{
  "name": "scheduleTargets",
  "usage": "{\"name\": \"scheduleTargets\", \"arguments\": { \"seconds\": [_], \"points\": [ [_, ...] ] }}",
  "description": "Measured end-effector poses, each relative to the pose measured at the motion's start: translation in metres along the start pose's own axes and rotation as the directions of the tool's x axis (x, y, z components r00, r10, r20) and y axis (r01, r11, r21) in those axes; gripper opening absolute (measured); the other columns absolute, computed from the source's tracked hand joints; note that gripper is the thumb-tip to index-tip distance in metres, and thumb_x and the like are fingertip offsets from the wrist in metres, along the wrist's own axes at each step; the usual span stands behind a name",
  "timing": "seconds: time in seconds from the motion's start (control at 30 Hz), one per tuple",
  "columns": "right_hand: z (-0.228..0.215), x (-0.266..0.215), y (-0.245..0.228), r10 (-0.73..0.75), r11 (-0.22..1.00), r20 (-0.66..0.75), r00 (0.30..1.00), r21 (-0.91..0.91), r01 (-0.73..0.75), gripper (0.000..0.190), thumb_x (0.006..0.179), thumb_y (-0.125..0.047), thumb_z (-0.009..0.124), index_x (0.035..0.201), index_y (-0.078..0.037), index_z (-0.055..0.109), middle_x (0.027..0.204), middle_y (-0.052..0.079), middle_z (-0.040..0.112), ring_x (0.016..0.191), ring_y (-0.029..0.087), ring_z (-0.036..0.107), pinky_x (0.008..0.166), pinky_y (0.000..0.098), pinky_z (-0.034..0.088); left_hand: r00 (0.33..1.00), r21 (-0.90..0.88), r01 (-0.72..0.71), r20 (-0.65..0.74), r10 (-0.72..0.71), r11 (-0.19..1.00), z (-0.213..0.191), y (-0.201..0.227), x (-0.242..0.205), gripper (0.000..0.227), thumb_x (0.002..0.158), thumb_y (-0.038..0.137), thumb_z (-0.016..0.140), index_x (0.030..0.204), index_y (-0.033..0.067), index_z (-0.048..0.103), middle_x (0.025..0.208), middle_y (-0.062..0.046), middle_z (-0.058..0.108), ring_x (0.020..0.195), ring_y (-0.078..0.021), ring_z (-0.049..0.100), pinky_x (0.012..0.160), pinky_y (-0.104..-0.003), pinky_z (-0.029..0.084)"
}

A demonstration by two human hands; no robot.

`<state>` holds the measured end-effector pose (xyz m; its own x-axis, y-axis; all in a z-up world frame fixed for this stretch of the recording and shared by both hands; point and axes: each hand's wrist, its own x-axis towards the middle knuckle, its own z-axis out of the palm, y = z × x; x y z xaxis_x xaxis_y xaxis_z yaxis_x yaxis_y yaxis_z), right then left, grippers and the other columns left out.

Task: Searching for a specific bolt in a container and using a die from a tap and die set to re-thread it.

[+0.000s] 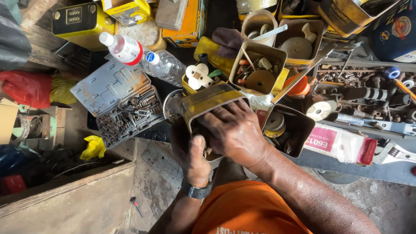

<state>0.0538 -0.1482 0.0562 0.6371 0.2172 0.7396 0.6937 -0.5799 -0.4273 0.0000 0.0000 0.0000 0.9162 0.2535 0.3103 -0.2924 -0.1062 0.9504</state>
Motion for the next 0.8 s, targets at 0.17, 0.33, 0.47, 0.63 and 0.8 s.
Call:
{"name": "scheduleTargets", "arguments": {
  "seconds": [0.17, 0.33, 0.47, 0.63, 0.8],
  "points": [
    [-0.002, -0.010, -0.001, 0.121, 0.969, -0.157, 0.980, 0.234, -0.082, 0.006, 0.086, -0.006, 0.075, 0.091, -0.005, 0.078, 0.087, 0.014, 0.073, 0.084, 0.036, 0.076, 0.089, 0.0482, 0.061, 0.997, -0.079, 0.036, -0.064, -0.041, 0.996, 0.006, -0.004, 0.005, 0.048, 0.092, 0.020, 0.068, 0.133, 0.0000, 0.053, 0.120, -0.012, 0.063, 0.107, -0.0190, 0.061, 0.098, -0.040, 0.054],
    [-0.006, -0.025, 0.003, 0.412, 0.777, -0.162, 0.896, 0.577, -0.253, 0.013, 0.086, 0.004, 0.079, 0.099, 0.005, 0.078, 0.093, 0.021, 0.077, 0.095, 0.041, 0.078, 0.091, 0.0546, 0.063, 0.994, -0.090, 0.047, -0.095, -0.056, 0.995, 0.008, -0.011, 0.002, 0.049, 0.093, 0.021, 0.073, 0.133, 0.0028, 0.053, 0.124, -0.012, 0.062, 0.116, -0.0174, 0.055, 0.106, -0.042, 0.050],
    [-0.008, -0.037, 0.008, 0.848, 0.124, 0.082, 0.524, 0.930, -0.346, 0.017, 0.095, 0.000, 0.071, 0.110, 0.007, 0.074, 0.097, 0.022, 0.077, 0.098, 0.034, 0.078, 0.086, 0.0460, 0.068, 0.978, -0.137, 0.136, -0.137, -0.155, 0.981, 0.017, 0.004, 0.012, 0.046, 0.092, 0.027, 0.074, 0.127, 0.0040, 0.054, 0.117, -0.013, 0.061, 0.112, -0.0205, 0.059, 0.103, -0.044, 0.054],
    [-0.012, -0.051, 0.016, 0.879, -0.318, 0.309, 0.364, 0.947, -0.036, 0.021, 0.098, 0.002, 0.065, 0.118, 0.007, 0.070, 0.101, 0.026, 0.076, 0.101, 0.042, 0.078, 0.082, 0.0474, 0.070, 0.970, -0.151, 0.158, -0.158, -0.182, 0.976, 0.023, 0.013, 0.017, 0.041, 0.093, 0.029, 0.074, 0.123, 0.0076, 0.055, 0.115, -0.011, 0.062, 0.110, -0.0195, 0.061, 0.100, -0.043, 0.056],
    [-0.012, -0.057, 0.018, 0.872, -0.357, 0.345, 0.348, 0.933, -0.029, 0.022, 0.098, 0.002, 0.063, 0.119, 0.007, 0.068, 0.098, 0.026, 0.076, 0.095, 0.041, 0.079, 0.078, 0.0469, 0.071, 0.986, -0.099, 0.107, -0.114, -0.118, 0.989, 0.022, 0.016, 0.022, 0.030, 0.094, 0.027, 0.069, 0.115, 0.0092, 0.056, 0.108, -0.010, 0.060, 0.108, -0.0188, 0.063, 0.097, -0.040, 0.059]
  ]
}}
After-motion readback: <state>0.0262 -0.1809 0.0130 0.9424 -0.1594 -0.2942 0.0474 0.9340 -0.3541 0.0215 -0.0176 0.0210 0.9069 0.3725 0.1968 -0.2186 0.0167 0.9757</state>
